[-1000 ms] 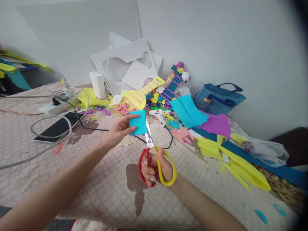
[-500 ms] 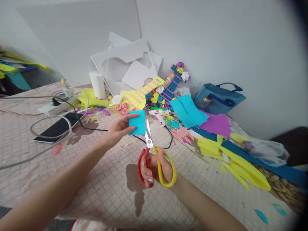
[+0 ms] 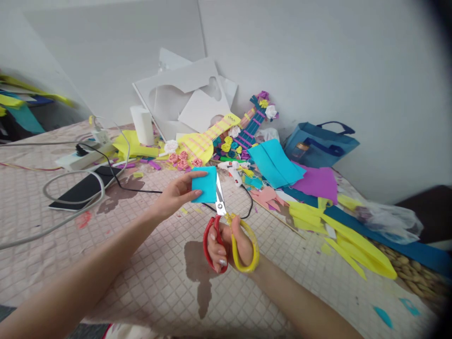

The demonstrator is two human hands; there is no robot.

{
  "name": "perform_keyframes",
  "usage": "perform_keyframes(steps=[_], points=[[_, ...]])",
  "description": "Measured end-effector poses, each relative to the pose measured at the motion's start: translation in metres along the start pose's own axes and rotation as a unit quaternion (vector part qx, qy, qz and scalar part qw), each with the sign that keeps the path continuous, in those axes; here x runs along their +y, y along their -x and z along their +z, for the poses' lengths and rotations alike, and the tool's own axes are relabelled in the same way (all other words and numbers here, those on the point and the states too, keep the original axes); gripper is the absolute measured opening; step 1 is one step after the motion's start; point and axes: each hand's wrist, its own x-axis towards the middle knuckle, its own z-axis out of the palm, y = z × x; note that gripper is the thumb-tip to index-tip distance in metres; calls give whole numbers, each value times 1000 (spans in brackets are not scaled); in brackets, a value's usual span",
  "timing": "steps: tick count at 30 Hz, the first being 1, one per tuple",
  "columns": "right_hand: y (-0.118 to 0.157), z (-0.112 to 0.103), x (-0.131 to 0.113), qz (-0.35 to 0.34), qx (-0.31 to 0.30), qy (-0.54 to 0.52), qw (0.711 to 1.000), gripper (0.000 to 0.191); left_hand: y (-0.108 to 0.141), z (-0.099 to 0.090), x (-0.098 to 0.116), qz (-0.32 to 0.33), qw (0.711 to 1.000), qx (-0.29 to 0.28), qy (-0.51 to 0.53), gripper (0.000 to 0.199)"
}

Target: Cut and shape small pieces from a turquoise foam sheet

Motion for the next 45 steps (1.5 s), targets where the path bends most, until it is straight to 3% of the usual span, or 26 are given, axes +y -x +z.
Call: perform_keyframes(steps=[8, 15, 27, 45], points=[[-2, 2, 3, -12, 27, -6, 1000, 68, -1, -3, -1, -1, 1000, -12, 9, 44], [-1, 1, 2, -13, 6, -11, 1000, 67, -2, -3, 3, 4, 1000, -12, -6, 42], [1, 5, -5, -29, 25, 1, 999, 69, 1, -1, -6, -8, 997, -77, 12, 43], [1, 4, -7, -19, 44, 10, 999, 69, 1, -4, -5, -21, 995, -92, -20, 43]])
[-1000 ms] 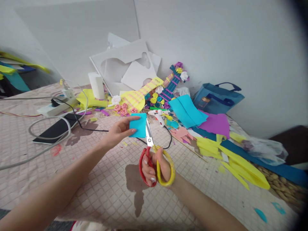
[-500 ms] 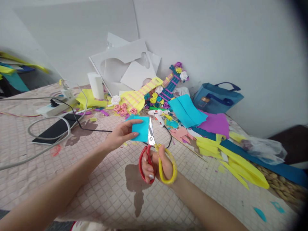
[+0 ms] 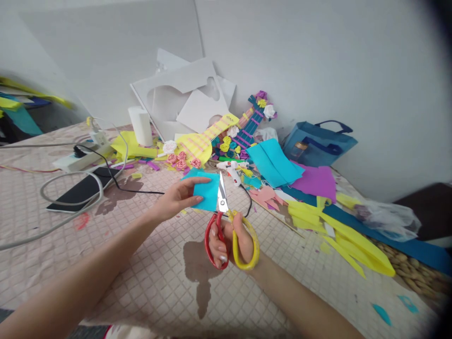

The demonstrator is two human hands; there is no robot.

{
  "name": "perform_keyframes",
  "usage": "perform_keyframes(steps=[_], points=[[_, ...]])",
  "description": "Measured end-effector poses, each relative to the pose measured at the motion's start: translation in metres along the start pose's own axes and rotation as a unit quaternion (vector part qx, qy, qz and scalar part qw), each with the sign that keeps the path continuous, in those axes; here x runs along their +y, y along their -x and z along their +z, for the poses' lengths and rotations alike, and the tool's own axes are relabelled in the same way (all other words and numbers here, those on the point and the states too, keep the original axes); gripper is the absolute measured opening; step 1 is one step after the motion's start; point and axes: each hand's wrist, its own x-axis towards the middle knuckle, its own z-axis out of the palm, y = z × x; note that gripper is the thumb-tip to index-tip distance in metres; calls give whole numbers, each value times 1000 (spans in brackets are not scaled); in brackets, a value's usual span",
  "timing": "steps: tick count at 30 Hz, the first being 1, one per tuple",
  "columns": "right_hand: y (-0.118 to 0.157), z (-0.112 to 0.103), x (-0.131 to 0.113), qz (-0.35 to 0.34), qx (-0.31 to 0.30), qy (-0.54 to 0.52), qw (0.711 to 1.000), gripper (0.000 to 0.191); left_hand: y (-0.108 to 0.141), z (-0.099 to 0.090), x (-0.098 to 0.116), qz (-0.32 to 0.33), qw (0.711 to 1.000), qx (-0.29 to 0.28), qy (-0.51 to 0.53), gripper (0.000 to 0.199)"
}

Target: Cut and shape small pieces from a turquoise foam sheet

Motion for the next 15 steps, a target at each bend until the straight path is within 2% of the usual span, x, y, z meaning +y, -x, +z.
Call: perform_keyframes(steps=[4, 15], points=[[0, -1, -2, -8, 1, -6, 1000, 69, 0, -1, -2, 5, 1000, -21, -10, 44], [2, 0, -1, -24, -20, -37, 999, 67, 0, -1, 0, 11, 999, -32, -2, 44]])
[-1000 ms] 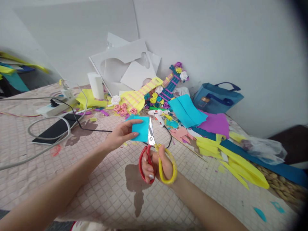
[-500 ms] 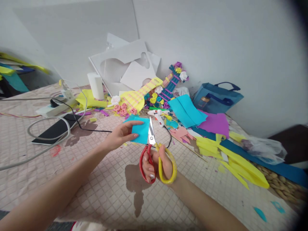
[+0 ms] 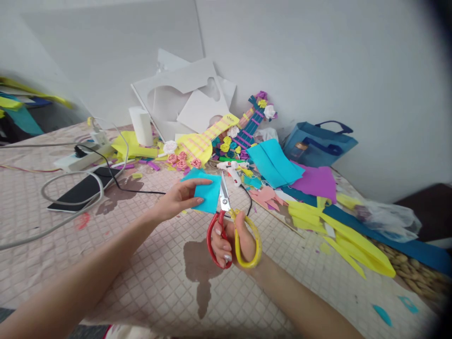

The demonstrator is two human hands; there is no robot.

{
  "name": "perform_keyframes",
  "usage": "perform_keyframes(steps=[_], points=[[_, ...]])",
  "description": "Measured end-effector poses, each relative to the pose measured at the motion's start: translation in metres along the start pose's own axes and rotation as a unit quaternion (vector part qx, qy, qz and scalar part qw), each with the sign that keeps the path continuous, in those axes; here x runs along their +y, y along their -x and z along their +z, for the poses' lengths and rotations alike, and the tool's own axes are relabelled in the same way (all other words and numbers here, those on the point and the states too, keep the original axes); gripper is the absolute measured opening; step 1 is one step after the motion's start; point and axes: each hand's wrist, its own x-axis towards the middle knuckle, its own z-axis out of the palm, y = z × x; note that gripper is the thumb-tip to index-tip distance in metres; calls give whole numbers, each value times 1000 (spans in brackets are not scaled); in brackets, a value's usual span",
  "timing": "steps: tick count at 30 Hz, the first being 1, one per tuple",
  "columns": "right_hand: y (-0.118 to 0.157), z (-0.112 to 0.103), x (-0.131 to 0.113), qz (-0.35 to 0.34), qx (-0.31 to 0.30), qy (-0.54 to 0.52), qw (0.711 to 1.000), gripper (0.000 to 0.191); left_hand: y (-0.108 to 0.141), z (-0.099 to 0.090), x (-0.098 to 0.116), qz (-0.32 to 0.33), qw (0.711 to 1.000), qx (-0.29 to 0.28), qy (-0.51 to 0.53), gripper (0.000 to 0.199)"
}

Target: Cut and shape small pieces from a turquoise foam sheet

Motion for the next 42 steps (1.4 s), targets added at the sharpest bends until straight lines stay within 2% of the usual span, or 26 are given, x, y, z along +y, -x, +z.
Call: perform_keyframes(steps=[5, 8, 11, 13, 16, 20, 24, 28, 33, 42], points=[[-1, 3, -5, -32, 28, 15, 999, 64, 1, 0, 2, -15, 1000, 12, -8, 42], [-3, 1, -8, -92, 127, 55, 986, 60, 1, 0, 2, -23, 1000, 11, -16, 42], [-7, -9, -9, -151, 253, 128, 947, 48, 2, 3, 0, -39, 999, -10, -21, 41], [-10, -17, -11, -168, 294, 156, 928, 41, 3, 7, 0, -53, 998, -31, -25, 39], [-13, -22, -13, -174, 296, 144, 928, 39, 3, 13, 0, -59, 996, -57, -41, 39], [-14, -18, -15, -174, 301, 125, 929, 40, 4, 16, -1, -60, 993, -79, -71, 40], [-13, -16, -14, -170, 325, 138, 920, 40, 4, 13, -3, -47, 983, -79, -160, 41], [-14, -23, -11, -177, 329, 149, 916, 38, 2, 9, -7, -29, 972, -68, -223, 34], [-16, -33, -8, -186, 316, 161, 916, 35, 2, 7, -14, -43, 972, -38, -230, 34], [-15, -25, -11, -167, 327, 161, 916, 36, 3, 12, -15, -59, 978, -12, -198, 34]])
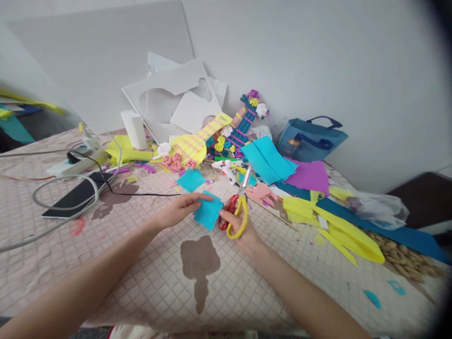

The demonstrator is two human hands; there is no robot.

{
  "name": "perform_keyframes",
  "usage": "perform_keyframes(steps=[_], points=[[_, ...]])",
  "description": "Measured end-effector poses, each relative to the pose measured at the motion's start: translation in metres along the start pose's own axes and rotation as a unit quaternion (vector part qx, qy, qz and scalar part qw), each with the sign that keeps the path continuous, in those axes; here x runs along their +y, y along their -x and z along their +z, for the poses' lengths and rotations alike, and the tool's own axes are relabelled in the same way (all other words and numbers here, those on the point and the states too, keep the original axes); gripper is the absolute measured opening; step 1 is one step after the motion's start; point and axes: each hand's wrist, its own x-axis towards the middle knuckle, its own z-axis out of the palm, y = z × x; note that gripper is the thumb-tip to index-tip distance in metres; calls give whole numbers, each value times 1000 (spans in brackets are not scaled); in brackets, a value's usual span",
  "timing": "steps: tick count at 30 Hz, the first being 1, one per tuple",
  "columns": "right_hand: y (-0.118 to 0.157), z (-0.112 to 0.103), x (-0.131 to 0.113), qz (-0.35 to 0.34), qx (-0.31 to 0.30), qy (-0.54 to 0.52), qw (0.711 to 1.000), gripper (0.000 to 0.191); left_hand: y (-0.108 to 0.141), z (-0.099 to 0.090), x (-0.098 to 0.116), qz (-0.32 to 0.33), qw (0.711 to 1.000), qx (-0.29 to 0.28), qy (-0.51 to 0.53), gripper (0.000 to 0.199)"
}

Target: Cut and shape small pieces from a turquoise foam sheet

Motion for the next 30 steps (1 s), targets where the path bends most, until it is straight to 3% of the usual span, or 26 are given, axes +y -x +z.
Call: perform_keyframes(steps=[5, 9, 15, 19, 21, 26, 30], points=[[-1, -1, 2, -6, 10, -1, 1000, 34, -5, -6, -3, -40, 997, 63, 35, 34], [-3, -3, 7, 2, 6, -14, 1000, 35, -31, -31, -10, -48, 988, 135, 48, 30], [-3, -3, 9, 12, 6, -20, 1000, 37, -74, -75, -18, -66, 994, 28, -78, 29], [-1, -1, 5, 18, 12, -16, 1000, 36, -78, -88, -26, -79, 983, -54, -154, 40], [0, -1, 4, 21, 11, -17, 1000, 36, -74, -88, -29, -110, 969, -63, -214, 44], [0, -2, 6, 27, -6, -25, 999, 36, -58, -75, -19, -119, 901, 95, -405, 41], [-3, -3, 7, 29, 3, -27, 999, 38, -44, -53, 2, -108, 874, 195, -431, 44]])
